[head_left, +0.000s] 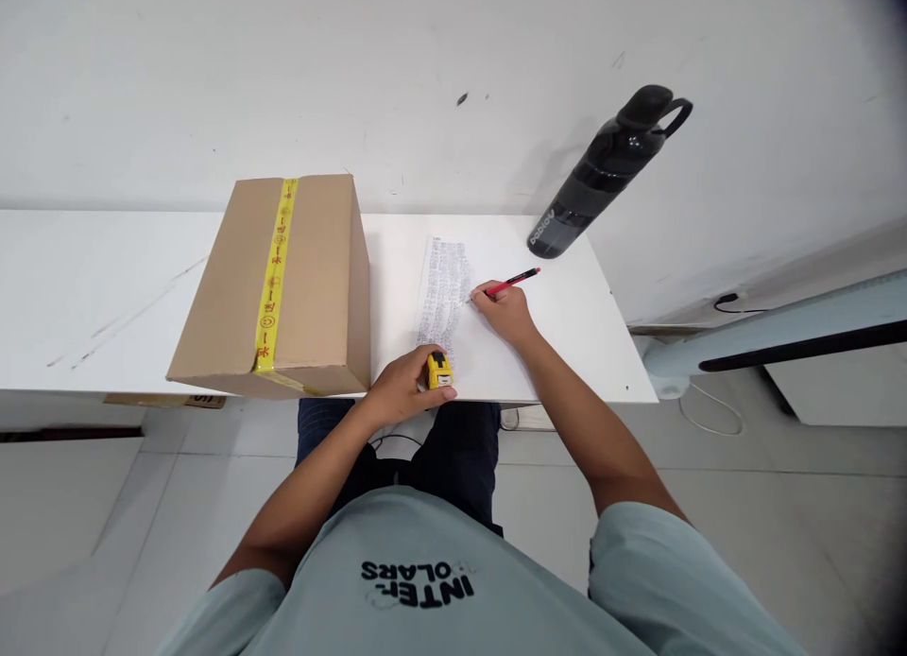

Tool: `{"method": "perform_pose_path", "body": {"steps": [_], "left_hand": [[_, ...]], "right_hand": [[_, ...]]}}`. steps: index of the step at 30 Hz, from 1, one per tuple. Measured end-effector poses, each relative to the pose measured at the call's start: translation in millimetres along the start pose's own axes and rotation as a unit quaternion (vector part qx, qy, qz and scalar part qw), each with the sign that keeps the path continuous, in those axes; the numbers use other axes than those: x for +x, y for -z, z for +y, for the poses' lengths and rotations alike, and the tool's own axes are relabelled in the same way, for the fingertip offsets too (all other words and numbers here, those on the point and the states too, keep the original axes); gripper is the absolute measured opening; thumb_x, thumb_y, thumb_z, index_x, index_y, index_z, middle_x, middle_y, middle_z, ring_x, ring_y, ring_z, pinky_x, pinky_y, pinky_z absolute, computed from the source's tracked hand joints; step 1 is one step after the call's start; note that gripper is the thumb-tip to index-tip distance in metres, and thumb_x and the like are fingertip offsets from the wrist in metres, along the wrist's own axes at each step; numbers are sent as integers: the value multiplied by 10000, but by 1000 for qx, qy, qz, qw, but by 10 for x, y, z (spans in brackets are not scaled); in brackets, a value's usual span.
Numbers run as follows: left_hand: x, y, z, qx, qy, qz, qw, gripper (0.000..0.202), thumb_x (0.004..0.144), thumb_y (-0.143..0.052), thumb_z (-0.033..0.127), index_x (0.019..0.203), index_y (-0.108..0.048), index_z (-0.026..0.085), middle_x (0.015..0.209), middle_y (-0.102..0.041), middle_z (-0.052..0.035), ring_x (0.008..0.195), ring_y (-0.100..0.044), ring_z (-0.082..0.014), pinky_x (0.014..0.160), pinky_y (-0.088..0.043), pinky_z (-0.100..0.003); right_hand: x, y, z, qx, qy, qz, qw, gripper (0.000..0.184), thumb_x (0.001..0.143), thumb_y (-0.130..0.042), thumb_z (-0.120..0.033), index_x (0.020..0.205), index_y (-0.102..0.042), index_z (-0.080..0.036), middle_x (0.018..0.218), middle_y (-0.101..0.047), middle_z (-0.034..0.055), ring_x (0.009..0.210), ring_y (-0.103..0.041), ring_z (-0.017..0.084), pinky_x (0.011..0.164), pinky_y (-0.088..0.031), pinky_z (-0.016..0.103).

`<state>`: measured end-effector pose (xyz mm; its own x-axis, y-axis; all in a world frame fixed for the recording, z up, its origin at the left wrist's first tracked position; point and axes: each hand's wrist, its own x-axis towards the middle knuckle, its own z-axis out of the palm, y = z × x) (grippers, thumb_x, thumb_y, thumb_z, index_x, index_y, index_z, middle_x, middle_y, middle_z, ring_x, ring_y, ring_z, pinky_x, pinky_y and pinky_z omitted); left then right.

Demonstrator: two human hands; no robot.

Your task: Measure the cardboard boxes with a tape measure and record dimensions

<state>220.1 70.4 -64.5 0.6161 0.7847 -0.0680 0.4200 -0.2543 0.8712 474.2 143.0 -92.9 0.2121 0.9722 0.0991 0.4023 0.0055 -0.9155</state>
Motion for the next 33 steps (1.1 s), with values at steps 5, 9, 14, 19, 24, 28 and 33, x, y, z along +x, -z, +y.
{"method": "perform_pose_path", "body": {"steps": [5,9,14,19,24,28,33], "left_hand": [[4,7,0,4,-3,4,1000,564,823,-684,529,1290,-541,247,1126,-672,-42,913,-607,-210,823,-467,-320],[6,1,-9,4,-2,3,1000,573,828,-680,528,1302,-532,243,1142,-671,-43,938,-616,-218,844,-469,-327],[-9,-2,6,6,2,10,1000,565,831,-681,514,1307,-533,249,1157,-676,-46,946,-624,-221,843,-475,-329],[-17,2,27,9,0,14,1000,544,812,-696,498,1272,-559,243,1116,-677,-42,930,-622,-221,831,-474,-326],[-23,-6,22,11,2,11,1000,566,816,-691,517,1285,-543,238,1124,-670,-38,946,-612,-215,838,-470,-325],[-30,1,41,11,9,4,1000,564,816,-690,517,1280,-538,233,1104,-669,-32,927,-606,-203,826,-472,-322],[-30,2,34,9,2,12,1000,549,825,-688,516,1274,-540,235,1124,-668,-32,947,-617,-201,849,-479,-324]], "right_hand": [[0,-14,9,-2,6,-10,1000,205,766,-617,-379,724,-689,-192,568,-550,-26,579,-483,147,566,-404,281],[-3,-10,12,-5,8,-6,1000,211,775,-607,-381,730,-688,-191,586,-556,-19,595,-486,151,572,-401,283],[-4,-7,7,-6,7,-8,1000,223,771,-606,-397,738,-686,-192,592,-564,-19,585,-482,150,567,-398,285],[-1,-21,2,-8,16,0,1000,215,770,-590,-390,712,-667,-198,645,-596,-5,613,-491,151,585,-403,286],[-4,-9,-3,-4,4,-14,1000,228,747,-610,-402,720,-677,-186,581,-547,-26,562,-447,137,541,-363,277],[-8,-9,-20,0,1,-12,1000,247,750,-603,-409,730,-682,-176,577,-542,-27,559,-444,135,542,-356,277],[-17,-19,-28,-6,5,5,1000,212,759,-589,-374,707,-666,-183,580,-548,-24,583,-462,140,570,-369,280]]}}
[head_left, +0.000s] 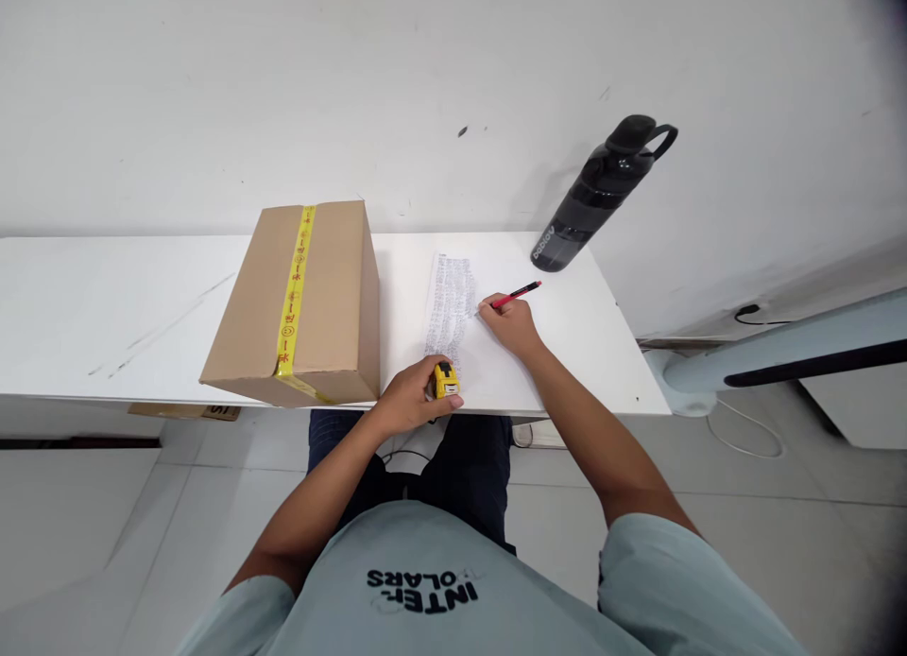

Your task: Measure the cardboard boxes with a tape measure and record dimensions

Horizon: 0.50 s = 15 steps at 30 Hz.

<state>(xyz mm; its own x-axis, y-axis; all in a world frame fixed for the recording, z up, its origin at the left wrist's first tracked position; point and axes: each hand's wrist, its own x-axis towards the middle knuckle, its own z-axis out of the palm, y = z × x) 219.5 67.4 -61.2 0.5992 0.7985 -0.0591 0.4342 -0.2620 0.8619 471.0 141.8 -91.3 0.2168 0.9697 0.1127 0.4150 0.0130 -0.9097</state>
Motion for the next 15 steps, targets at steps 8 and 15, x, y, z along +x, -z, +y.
{"method": "perform_pose_path", "body": {"steps": [8,15], "left_hand": [[2,-34,-10,27,1,7,1000,600,771,-750,506,1277,-562,244,1076,-667,-9,878,-599,-177,806,-469,-300],[-5,-43,-8,35,-3,15,999,600,772,-752,497,1281,-564,241,1094,-670,-17,887,-604,-179,799,-475,-297]], "right_hand": [[-6,3,-10,-5,2,-6,1000,197,755,-598,-362,700,-664,-185,573,-539,-31,583,-461,140,579,-366,282],[-18,-5,-23,-8,8,9,1000,190,764,-587,-351,677,-639,-190,551,-502,-40,577,-450,139,572,-357,280]]}}
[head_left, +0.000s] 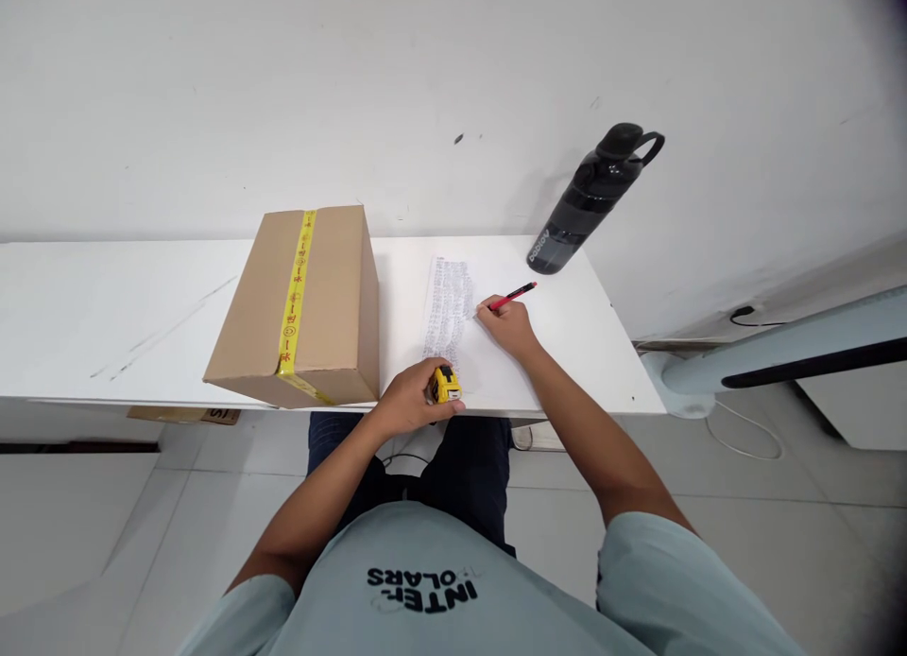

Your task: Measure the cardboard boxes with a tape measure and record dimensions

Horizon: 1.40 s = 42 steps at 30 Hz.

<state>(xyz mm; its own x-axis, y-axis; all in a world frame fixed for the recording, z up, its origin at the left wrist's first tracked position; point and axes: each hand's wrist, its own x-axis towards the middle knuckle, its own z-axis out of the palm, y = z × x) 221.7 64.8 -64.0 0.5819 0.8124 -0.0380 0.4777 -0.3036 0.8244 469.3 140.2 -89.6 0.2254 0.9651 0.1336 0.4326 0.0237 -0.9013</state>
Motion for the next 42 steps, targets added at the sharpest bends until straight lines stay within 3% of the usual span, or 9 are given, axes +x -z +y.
{"method": "perform_pose_path", "body": {"steps": [12,20,22,25,29,32,36,40,42], "left_hand": [[0,1,5,-4,-3,1,1000,616,770,-746,525,1286,-564,242,1111,-670,-24,897,-608,-183,803,-485,-305],[3,-3,-13,7,-8,2,1000,628,769,-740,537,1292,-561,238,1090,-672,-25,871,-602,-182,798,-477,-311],[2,-6,-18,3,-3,5,1000,625,768,-745,529,1293,-564,241,1085,-675,-22,879,-607,-184,809,-481,-313],[0,-24,-37,-20,9,14,1000,620,765,-753,508,1293,-569,240,1065,-681,-20,893,-618,-190,833,-492,-323],[-64,-67,-72,-55,-15,45,997,635,734,-784,476,1282,-580,229,1132,-693,-46,979,-641,-220,909,-506,-359],[-237,-90,-69,-85,-55,83,991,631,703,-816,429,1256,-592,221,1162,-704,-55,1034,-661,-226,951,-518,-359],[-636,-55,19,-138,-136,129,972,619,738,-819,454,1260,-586,216,1152,-713,-71,1018,-694,-215,935,-553,-337],[-1164,203,206,-116,-319,204,918,831,727,-874,445,1430,-457,292,1312,-641,-130,1188,-658,-263,1011,-555,-377],[-1419,384,293,-92,-353,235,901,860,782,-848,395,1493,-369,331,1392,-586,-153,1281,-611,-265,1024,-560,-379]], "right_hand": [[-17,4,62,-5,9,6,1000,175,749,-595,-343,673,-643,-192,540,-489,-46,553,-428,132,552,-348,274],[-3,-9,80,-24,16,43,999,182,764,-596,-352,696,-654,-193,608,-587,-15,612,-525,157,610,-436,286],[2,-2,86,-35,15,74,997,214,808,-569,-376,753,-660,-191,676,-627,5,659,-566,171,651,-473,294],[-4,33,85,-65,20,138,988,335,911,-466,-423,986,-672,-170,930,-690,79,845,-632,208,788,-521,337],[-69,105,62,-134,49,164,976,387,952,-427,-367,1195,-643,-158,1218,-613,150,1112,-610,243,986,-489,396],[-144,133,30,-199,56,132,969,387,872,-488,-241,1208,-665,-169,1148,-594,126,981,-636,241,921,-519,402],[-166,102,-15,-285,50,81,954,448,762,-528,-126,1156,-722,-212,1003,-616,84,841,-632,245,783,-524,376],[-168,28,-124,-332,31,63,941,470,791,-494,-112,1190,-738,-167,946,-614,123,876,-640,299,848,-500,451],[-283,-26,-235,-338,26,68,938,524,831,-449,-134,1304,-675,-106,973,-612,161,955,-640,345,895,-488,503]]}}
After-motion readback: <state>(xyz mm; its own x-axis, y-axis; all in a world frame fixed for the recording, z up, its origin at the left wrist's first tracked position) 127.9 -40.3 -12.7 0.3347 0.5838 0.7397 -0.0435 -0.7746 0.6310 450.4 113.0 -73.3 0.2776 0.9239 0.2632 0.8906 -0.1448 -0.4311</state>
